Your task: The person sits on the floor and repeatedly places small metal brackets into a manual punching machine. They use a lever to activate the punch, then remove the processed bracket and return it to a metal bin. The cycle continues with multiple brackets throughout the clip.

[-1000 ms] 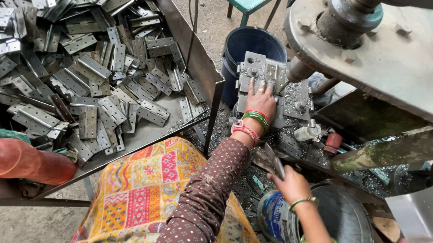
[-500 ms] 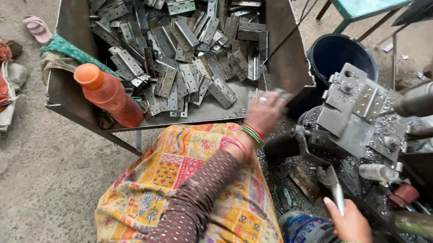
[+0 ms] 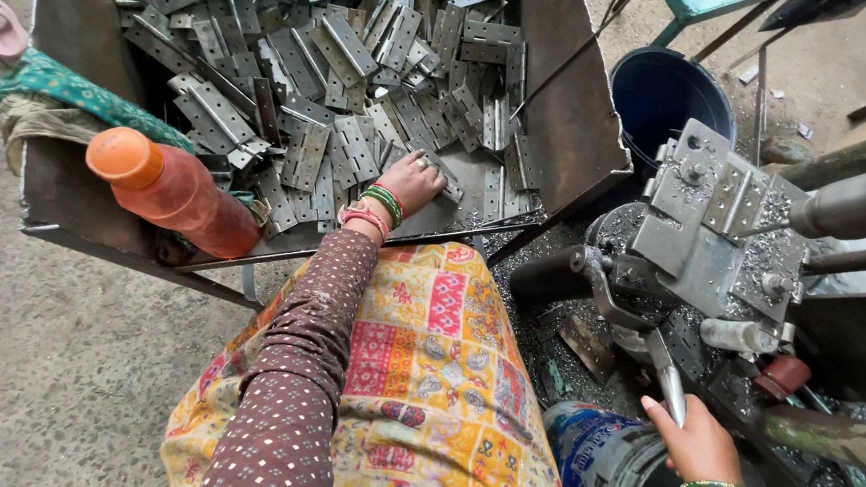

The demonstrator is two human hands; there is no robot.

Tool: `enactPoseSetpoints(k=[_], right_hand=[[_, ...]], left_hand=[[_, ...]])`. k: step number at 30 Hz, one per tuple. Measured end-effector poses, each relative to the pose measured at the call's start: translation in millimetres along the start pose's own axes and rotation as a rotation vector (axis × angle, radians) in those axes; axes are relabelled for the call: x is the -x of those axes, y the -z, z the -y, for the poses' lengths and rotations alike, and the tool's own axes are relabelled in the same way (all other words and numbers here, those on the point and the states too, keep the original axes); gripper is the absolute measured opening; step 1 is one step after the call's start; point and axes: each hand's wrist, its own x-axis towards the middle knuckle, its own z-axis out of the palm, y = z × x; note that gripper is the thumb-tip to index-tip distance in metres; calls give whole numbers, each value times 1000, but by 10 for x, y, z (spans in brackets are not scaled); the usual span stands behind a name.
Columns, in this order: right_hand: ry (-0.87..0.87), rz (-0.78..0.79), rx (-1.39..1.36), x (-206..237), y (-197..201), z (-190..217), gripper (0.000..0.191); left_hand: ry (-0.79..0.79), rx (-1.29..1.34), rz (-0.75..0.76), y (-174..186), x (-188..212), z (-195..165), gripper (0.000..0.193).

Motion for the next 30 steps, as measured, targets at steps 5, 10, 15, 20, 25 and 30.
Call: enactPoseSetpoints(k=[5, 10, 15, 20, 25, 30], right_hand=[[15, -9, -27, 32, 33, 57, 55], [38, -9, -59, 10, -26, 29, 56], [148, -130, 28, -38, -137, -50, 56], [205, -179, 36, -53, -185, -75, 55], [172, -131, 8, -12, -162, -28, 58], [187, -80, 72, -77, -1, 29, 62]], left_hand=[[229, 211, -12, 261, -213, -225, 21], [673, 624, -143, 961, -417, -756, 46], [520, 908, -457, 1794, -809, -1455, 43], [409, 792, -173, 2121, -1442, -2334, 33], [104, 325, -228, 1996, -1456, -3020, 58], [75, 247, -103, 1856, -1501, -3172, 47]])
